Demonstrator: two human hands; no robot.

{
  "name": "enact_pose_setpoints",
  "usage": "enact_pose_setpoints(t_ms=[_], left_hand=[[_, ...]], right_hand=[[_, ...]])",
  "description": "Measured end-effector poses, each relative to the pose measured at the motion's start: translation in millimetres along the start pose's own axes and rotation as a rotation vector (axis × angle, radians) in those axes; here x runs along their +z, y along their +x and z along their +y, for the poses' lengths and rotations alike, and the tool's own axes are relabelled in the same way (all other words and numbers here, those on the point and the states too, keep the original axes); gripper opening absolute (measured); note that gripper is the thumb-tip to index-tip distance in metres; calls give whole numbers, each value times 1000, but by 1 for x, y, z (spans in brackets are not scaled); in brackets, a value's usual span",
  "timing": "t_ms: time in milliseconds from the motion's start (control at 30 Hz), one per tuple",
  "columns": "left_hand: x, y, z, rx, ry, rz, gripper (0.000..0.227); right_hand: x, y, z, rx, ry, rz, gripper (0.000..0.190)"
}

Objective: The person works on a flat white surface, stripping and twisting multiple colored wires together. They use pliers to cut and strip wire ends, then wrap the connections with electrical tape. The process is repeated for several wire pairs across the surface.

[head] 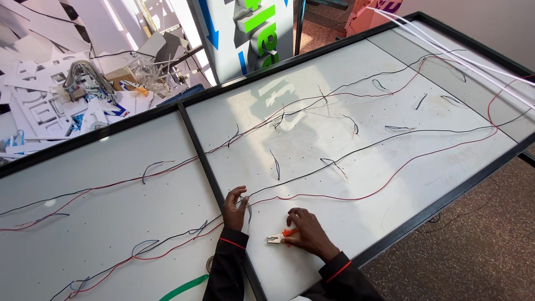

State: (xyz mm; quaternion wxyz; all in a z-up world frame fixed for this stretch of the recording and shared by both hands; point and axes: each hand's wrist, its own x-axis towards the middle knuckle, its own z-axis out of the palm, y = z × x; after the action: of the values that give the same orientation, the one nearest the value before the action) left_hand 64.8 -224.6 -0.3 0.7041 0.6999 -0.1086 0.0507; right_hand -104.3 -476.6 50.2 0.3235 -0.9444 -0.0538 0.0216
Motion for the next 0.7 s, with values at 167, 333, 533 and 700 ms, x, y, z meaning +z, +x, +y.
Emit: enact_pose_setpoints(t_ms=[167,333,533,700], left_hand=[[-27,-11,7,-219,-239,252,18],[-25,-19,22,-524,-108,124,34],[6,-21,-24,-477,617,-19,58],[30,-15,-52,-458,1146,-11,33]], right_hand=[[41,0,-27,30,20,61,35],[54,3,-17,137,152,148,22],[74,-3,18,275,-390,-55,65],[21,-10,-21,392,28,14,37]])
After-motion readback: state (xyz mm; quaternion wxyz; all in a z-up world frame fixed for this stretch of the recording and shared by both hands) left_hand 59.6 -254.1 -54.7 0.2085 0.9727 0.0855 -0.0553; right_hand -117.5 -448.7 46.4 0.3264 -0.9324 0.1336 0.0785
